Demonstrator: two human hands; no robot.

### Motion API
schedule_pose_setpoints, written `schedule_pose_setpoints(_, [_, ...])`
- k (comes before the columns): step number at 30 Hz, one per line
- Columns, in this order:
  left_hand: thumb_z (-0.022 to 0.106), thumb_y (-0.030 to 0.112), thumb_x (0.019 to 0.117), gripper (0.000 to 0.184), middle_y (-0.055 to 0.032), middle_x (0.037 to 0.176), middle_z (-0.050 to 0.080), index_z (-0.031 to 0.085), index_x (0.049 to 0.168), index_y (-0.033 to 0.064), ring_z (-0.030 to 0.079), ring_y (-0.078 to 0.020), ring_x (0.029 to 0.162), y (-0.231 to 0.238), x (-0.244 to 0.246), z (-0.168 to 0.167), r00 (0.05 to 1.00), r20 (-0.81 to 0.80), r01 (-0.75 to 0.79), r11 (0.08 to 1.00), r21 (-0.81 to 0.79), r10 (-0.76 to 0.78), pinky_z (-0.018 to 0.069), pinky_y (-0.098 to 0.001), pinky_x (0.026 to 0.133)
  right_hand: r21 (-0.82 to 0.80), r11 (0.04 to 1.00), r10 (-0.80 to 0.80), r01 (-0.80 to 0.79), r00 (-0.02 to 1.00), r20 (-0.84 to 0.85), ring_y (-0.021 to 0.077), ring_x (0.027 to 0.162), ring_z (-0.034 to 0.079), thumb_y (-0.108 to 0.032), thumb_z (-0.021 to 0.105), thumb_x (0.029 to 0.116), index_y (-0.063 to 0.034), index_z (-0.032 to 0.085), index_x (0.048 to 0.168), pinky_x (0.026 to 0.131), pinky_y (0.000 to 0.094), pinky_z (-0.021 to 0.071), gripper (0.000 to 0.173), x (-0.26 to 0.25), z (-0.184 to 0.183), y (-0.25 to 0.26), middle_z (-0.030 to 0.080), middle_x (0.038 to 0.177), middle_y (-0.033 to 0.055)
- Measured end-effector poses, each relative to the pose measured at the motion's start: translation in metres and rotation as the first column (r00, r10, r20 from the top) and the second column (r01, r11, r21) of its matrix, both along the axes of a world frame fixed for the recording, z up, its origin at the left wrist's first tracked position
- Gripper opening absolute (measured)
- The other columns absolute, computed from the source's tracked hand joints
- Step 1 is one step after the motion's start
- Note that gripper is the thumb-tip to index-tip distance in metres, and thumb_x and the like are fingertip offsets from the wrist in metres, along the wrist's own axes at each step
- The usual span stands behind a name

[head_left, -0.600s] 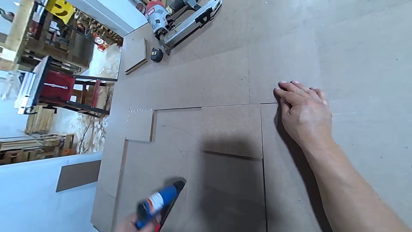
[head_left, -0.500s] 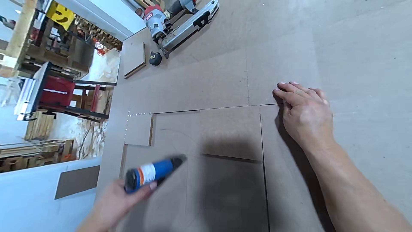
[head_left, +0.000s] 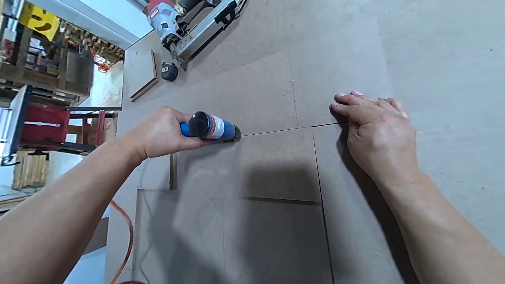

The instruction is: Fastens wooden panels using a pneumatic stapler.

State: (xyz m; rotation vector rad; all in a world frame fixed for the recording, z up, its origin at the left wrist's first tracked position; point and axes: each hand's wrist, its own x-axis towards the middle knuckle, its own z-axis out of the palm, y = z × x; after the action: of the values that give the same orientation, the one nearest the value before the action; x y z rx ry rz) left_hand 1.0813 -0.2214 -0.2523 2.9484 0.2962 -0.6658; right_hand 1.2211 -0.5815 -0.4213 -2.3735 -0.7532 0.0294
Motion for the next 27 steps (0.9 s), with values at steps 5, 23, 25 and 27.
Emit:
schedule_pose_setpoints(5, [0.077,0.052,0.0737,0.026,0.0105,0.061,0.062,0.073,0.077,0.0264,0.060,-0.0029,0.057,0.006,-0.006,-0.012,0.998,-0.037,0.048,0.999,0.023,-0.047,0.0466,-0.0358,0.052,0.009,1.000,-0.006,0.006,1.000,-0.007,0.0156,0.136,0.056,-0.006,0.039,0.1030,-0.0235,0.076,0.122,0.118,0.0440,0.0374,0.045,0.001,-0.001,0.000,0.066,0.140,-0.0087])
schedule_pose_setpoints(23, [0.075,0.044,0.0692,0.022,0.0112,0.065,0.065,0.072,0.080,0.0250,0.063,-0.0013,0.059,-0.032,0.018,-0.028,0.990,0.086,0.118,0.992,-0.033,-0.115,0.0503,-0.0329,0.052,0.016,1.000,-0.013,0.014,1.000,-0.025,0.0136,0.137,0.055,-0.006,0.041,0.1021,-0.0247,0.077,0.120,0.117,0.0418,0.0375,0.045,0.001,0.000,-0.002,0.066,0.139,-0.0104])
schedule_pose_setpoints(25, [0.075,0.045,0.0689,0.022,0.0116,0.065,0.065,0.072,0.080,0.0258,0.063,-0.0009,0.059,-0.037,0.022,-0.030,0.989,0.085,0.122,0.992,-0.036,-0.119,0.0502,-0.0324,0.052,0.017,1.000,-0.011,0.012,0.999,-0.034,0.0136,0.137,0.055,-0.005,0.041,0.1017,-0.0247,0.077,0.120,0.118,0.0422,0.0369,0.045,0.001,0.000,-0.002,0.066,0.140,-0.0102])
schedule_pose_setpoints(27, [0.075,0.044,0.0684,0.022,0.0115,0.065,0.065,0.072,0.081,0.0258,0.063,-0.0007,0.059,-0.044,0.027,-0.030,0.990,0.081,0.122,0.991,-0.045,-0.118,0.0502,-0.0323,0.051,0.014,1.000,-0.014,0.014,0.999,-0.036,0.0130,0.137,0.055,-0.005,0.042,0.1015,-0.0250,0.077,0.121,0.118,0.0416,0.0368,0.045,0.001,-0.001,-0.002,0.066,0.140,-0.0106])
